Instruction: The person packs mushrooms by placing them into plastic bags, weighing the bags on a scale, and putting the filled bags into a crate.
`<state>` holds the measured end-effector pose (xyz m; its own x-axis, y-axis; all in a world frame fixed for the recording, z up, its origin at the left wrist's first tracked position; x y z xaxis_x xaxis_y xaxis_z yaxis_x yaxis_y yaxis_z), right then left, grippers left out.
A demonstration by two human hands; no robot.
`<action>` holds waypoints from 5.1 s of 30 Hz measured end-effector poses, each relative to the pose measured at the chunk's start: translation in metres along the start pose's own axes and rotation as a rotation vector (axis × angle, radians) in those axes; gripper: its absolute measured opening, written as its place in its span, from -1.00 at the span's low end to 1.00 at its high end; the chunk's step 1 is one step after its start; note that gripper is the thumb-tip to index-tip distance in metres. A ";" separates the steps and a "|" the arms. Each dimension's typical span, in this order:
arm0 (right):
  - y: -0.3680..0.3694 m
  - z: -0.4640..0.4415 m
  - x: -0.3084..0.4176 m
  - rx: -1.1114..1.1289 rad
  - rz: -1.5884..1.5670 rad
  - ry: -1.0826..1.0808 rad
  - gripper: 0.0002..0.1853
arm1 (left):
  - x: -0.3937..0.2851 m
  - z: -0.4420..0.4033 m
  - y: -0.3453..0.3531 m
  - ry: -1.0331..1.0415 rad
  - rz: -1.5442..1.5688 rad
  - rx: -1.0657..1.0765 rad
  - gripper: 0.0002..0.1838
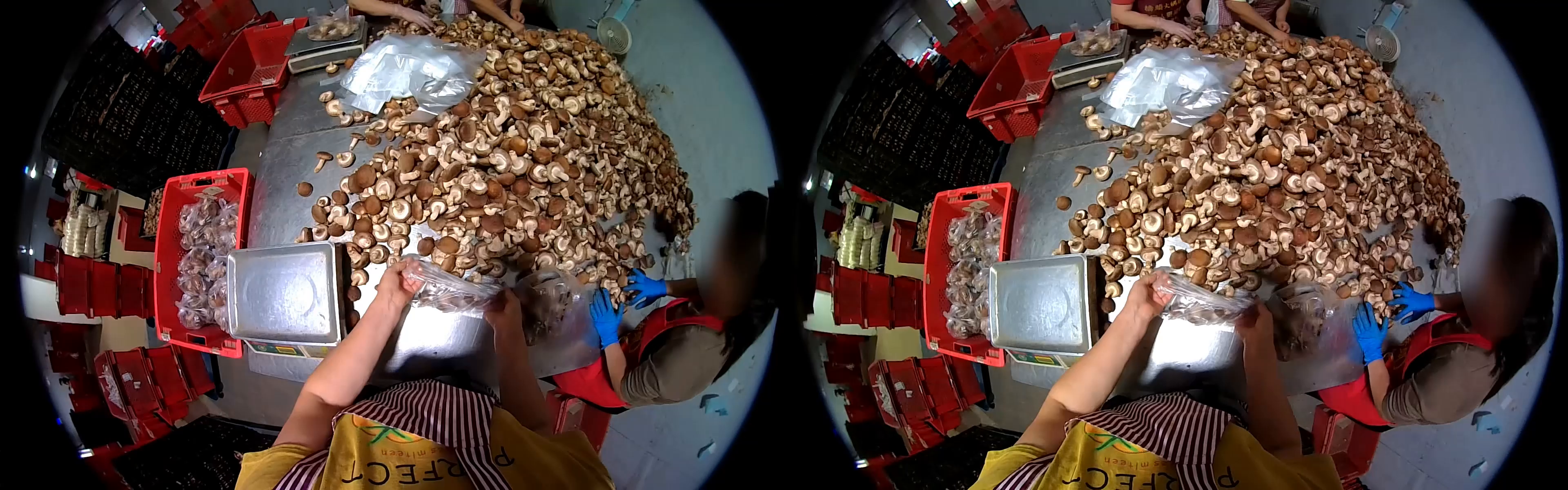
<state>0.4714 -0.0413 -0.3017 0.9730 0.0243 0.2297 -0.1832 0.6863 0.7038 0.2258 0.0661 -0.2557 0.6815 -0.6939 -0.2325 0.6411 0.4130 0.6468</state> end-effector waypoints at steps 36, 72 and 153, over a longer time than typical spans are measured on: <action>0.159 0.022 0.003 0.427 1.161 -0.054 -0.54 | -0.008 -0.033 0.087 -0.036 -1.195 0.441 -0.60; 0.276 0.262 -0.049 0.678 1.091 -0.381 -0.82 | -0.128 0.306 0.083 0.714 -0.817 0.474 -0.64; 0.381 0.122 -0.215 0.567 1.541 -0.633 -0.37 | -0.312 0.343 -0.131 0.930 -0.885 0.303 -0.48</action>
<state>0.1754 0.1261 -0.0011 -0.2920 -0.0063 0.9564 -0.9564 -0.0056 -0.2920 -0.1922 0.0257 -0.0187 0.1402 0.0524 -0.9887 0.9715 -0.2000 0.1271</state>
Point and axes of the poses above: each hand's wrist, its own z-axis away from the middle knuckle, its own y-axis out of the palm, x = y × z, the point moved 8 cm from there along -z, towards the middle knuckle, and after that the axes turned 8 degrees about x, right-handed, at the moved point
